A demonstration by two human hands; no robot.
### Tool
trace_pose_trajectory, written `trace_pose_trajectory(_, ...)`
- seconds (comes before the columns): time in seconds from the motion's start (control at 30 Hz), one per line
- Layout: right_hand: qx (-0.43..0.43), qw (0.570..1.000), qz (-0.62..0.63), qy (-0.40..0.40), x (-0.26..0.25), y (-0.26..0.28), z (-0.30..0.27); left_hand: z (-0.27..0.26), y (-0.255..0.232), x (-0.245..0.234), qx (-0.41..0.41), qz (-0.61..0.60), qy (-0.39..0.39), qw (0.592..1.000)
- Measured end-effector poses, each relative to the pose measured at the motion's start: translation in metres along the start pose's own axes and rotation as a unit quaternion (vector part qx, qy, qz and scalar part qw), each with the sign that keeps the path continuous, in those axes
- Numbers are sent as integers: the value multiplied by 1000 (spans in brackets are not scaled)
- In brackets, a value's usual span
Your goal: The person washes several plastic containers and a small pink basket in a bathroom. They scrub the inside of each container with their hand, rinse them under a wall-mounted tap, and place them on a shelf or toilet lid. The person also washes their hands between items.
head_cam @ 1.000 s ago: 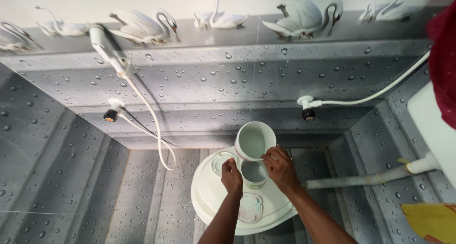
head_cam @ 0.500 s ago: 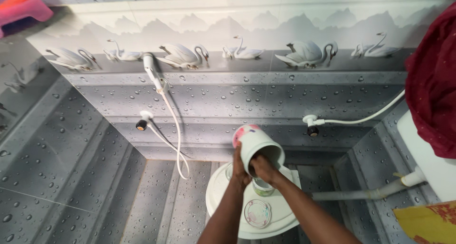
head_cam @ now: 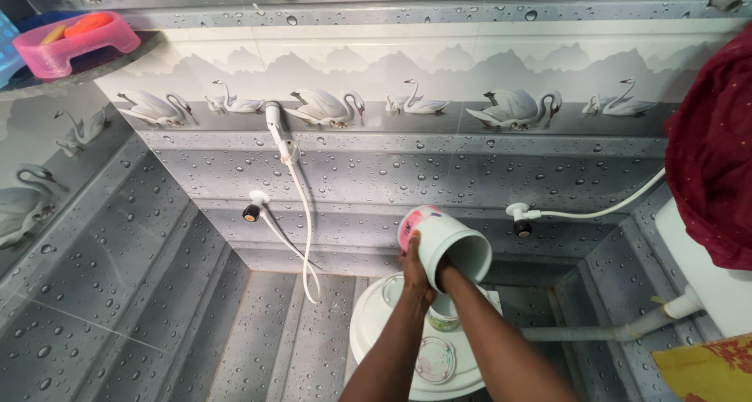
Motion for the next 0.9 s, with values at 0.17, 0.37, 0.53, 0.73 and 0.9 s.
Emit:
trace_pose_trajectory(0.17, -47, 949, -305, 55, 36, 19, -34, 8, -40, -32, 0, -10, -12, 1000)
trace_pose_trajectory(0.37, -135, 763, -627, 87, 21, 25, -25, -15, -13, -16, -69, 62, -54, 994)
trace_pose_trajectory(0.53, -31, 994, -97, 34, 25, 9, -19, -17, -8, 7, -43, -12, 34, 998)
trace_pose_trajectory(0.73, -166, 838, -514, 80, 43, 31, -47, -27, -64, 2, -22, -4, 6, 1000)
trace_pose_trajectory(0.9, -142, 840, -521, 52, 14, 15, -2, -41, -36, 20, -55, 38, 5, 998)
Point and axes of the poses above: each hand's wrist, its own z-axis towards the middle knuckle, its own x-axis out of the palm, y = z × x, the point moved 9 cm from there along z, towards the middle knuckle, and after that the axes turned 7 degrees about z, right-handed, at the moved point
